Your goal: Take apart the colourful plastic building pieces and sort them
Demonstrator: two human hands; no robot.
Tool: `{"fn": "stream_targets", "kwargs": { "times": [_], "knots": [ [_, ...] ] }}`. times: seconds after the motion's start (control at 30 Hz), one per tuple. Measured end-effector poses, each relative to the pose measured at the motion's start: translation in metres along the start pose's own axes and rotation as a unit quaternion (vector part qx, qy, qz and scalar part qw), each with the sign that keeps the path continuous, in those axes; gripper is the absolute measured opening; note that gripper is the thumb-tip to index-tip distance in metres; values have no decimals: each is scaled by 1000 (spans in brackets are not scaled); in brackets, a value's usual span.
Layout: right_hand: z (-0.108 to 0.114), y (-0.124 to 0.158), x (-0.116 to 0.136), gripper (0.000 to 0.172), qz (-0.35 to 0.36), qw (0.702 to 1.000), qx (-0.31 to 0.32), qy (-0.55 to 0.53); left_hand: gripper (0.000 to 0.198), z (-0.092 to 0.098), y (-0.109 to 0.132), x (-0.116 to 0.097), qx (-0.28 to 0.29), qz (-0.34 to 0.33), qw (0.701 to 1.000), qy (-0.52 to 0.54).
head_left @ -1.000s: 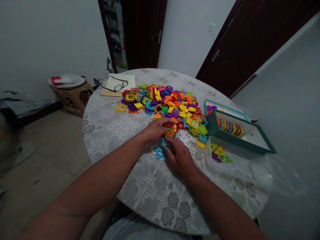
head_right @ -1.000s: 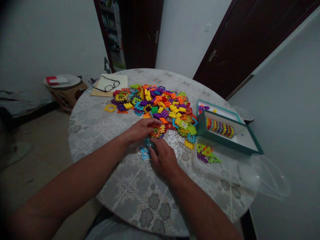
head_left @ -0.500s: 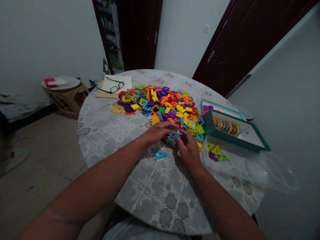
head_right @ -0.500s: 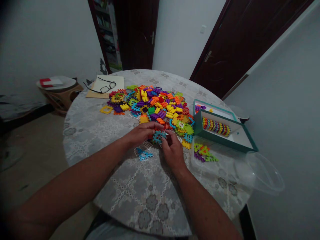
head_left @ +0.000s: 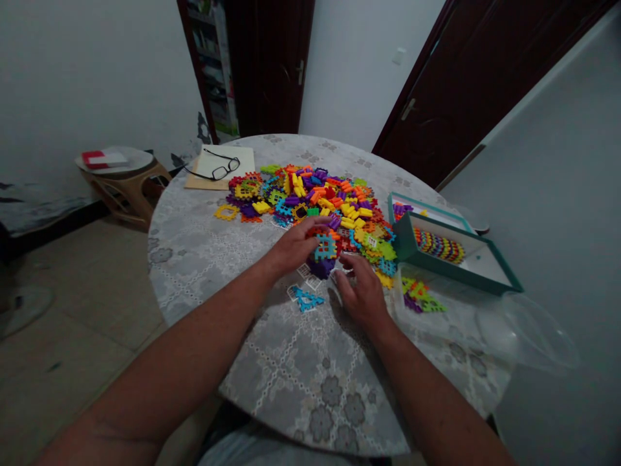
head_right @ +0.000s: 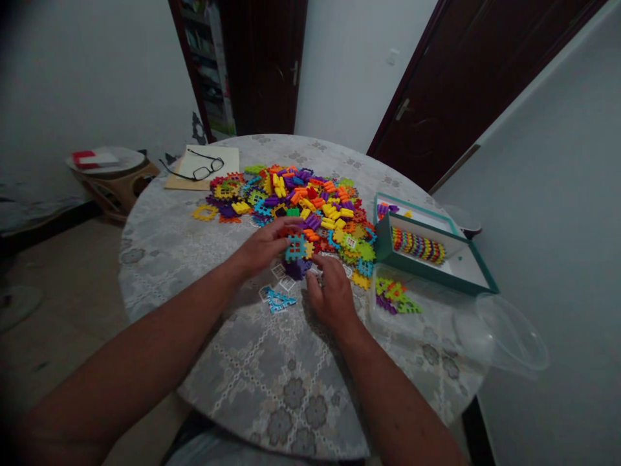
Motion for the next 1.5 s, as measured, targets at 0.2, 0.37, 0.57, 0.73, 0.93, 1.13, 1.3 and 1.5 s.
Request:
{"fn": "stream_targets", "kwargs": {
  "times": [0.2,0.37,0.57,0.73,0.93,1.13,1.3,1.5],
  "knots": [
    [-16,2,5,40,63,978,70,187,56,23,-12,5,-158,-9,981,111],
    [-20,1,6,37,37,969,75,234,52,14,-9,0,-128,18,978,165],
    [-13,-4,8,22,74,954,82,278,52,6,-5,2,-81,35,984,155],
    [-10,-8,1,27,57,945,94,308,52,2,-5,8,-65,52,989,121],
    [-14,-2,5,37,74,962,80,250,49,2,-5,13,-76,46,993,72],
    [-24,-3,10,44,48,966,95,234,45,6,-7,13,-118,32,991,62],
    [-23,-5,7,33,49,969,91,225,42,5,-7,11,-123,31,990,65],
    [-4,-3,10,26,58,991,52,112,41,4,-3,8,-59,29,998,21]
  ]
}}
Point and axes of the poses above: each hand's wrist, its own y-axis away from the middle knuckle, its own z-axis out of the back of the hand, x = y × z, the point moved 1 cm from there along -y, towards the middle knuckle, and after that the axes turned 3 degrees about -z, right-handed, at the moved point
